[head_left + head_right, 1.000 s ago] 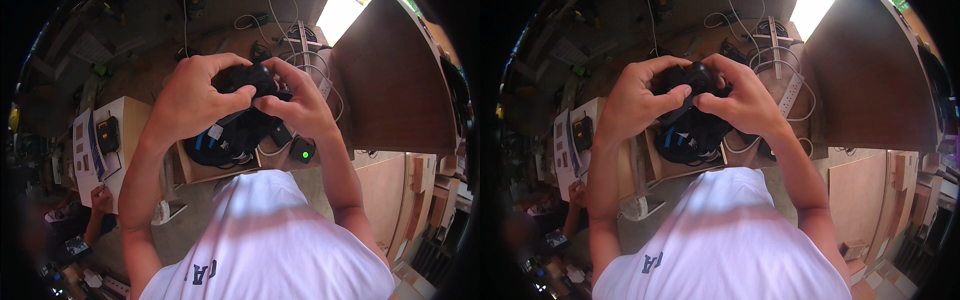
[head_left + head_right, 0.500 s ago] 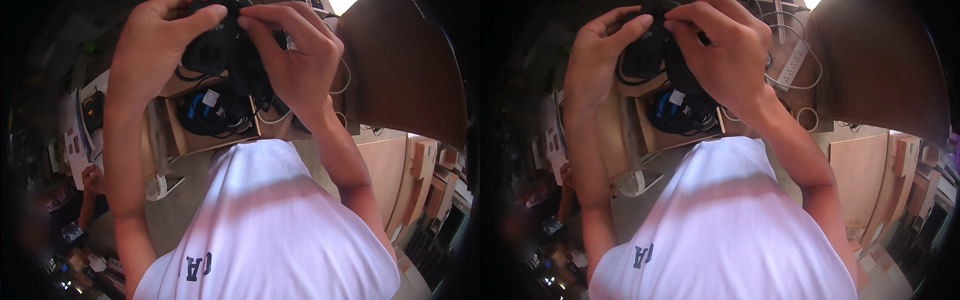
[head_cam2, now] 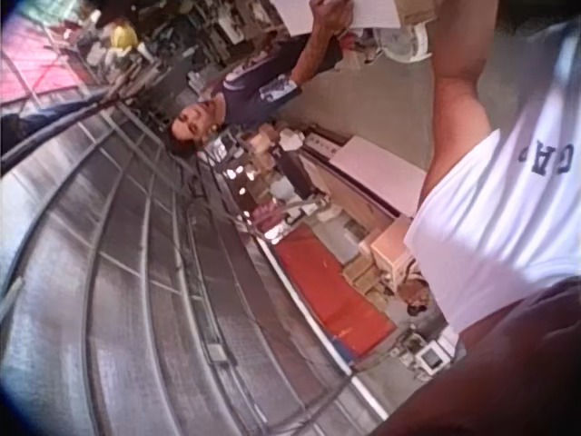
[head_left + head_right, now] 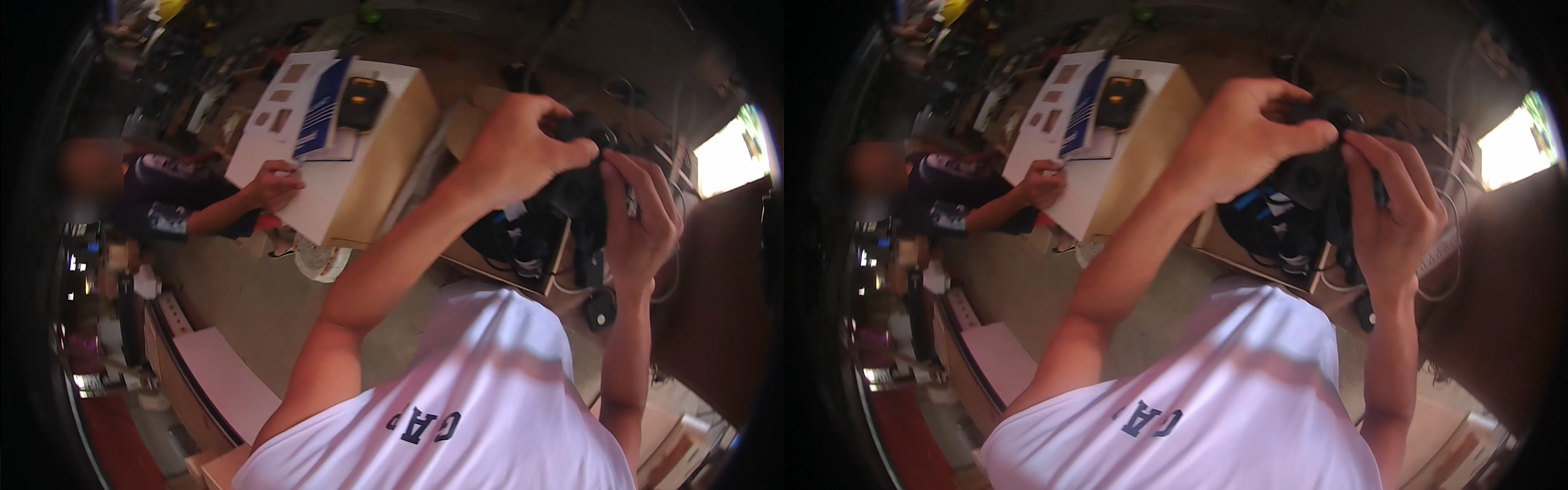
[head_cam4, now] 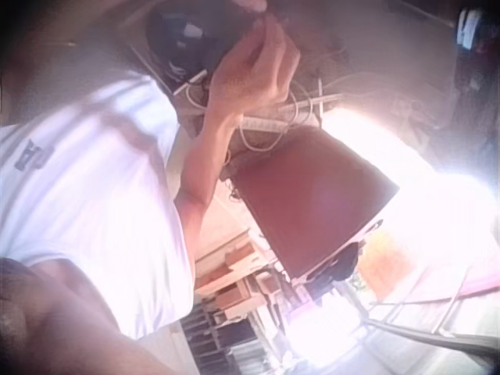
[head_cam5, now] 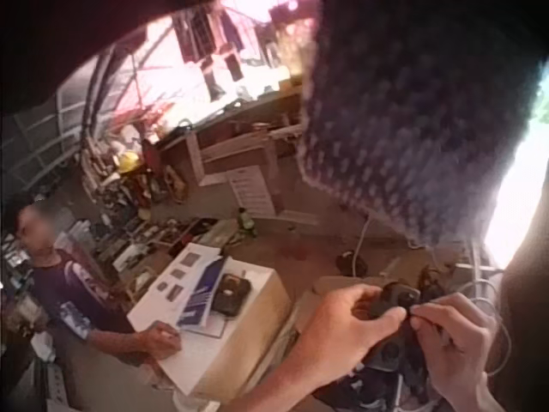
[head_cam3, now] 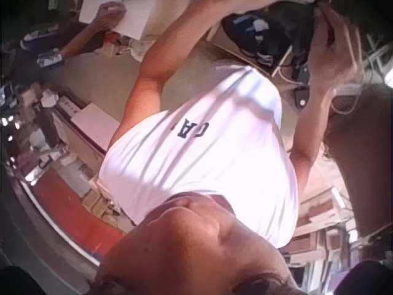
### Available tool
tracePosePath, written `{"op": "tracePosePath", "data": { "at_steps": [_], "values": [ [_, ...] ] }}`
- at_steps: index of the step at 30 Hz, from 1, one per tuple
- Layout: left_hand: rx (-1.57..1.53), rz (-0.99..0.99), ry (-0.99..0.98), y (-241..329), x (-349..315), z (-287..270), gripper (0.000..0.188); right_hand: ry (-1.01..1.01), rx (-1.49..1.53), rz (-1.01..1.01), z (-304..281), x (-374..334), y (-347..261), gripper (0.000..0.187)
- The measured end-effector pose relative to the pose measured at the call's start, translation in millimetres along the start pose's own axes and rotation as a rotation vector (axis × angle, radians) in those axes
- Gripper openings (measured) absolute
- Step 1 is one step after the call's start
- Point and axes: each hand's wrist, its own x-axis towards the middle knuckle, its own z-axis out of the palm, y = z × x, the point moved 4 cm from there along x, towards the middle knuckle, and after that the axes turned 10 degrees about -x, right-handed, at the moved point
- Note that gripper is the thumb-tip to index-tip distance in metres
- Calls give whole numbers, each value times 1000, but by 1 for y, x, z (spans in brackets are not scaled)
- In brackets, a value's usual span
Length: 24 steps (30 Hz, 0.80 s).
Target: The person assembles a head-mounted camera onto a black cap. They attach the camera to the cap, adjust the strap, and secure the device in place. The person also handles a USB cable and a small white card during the process.
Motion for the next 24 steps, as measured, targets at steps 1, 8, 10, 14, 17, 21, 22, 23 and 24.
{"op": "tracePosePath", "data": {
  "at_steps": [1, 8, 10, 14, 17, 21, 22, 23, 24],
  "values": [
    [-134, -1, -43, -3, -3, 1, 60, -28, -2, -7, -1, -1, -2, 17],
    [54, 16, 133, -17, -25, -17, 50, -122, 99, -203, 17, 0, -7, 17],
    [-80, 14, 199, -20, -33, -18, 43, -229, 193, -281, 15, 0, 0, 19],
    [-217, -3, 215, -46, -42, -70, 39, -100, 143, 96, -25, -17, 72, 33],
    [-237, -19, 302, -68, -47, -91, 36, -369, -287, 387, -21, -139, 172, 66],
    [-299, -32, 308, -82, -49, -104, 37, -745, -474, 762, 30, -243, 163, 120],
    [-302, -31, 309, -84, -49, -103, 37, -727, -544, 759, 38, -249, 162, 115],
    [-304, -29, 311, -85, -49, -103, 37, -707, -519, 772, 45, -259, 168, 111],
    [-317, -29, 303, -86, -49, -100, 37, -688, -493, 781, 54, -261, 173, 108]
  ]
}}
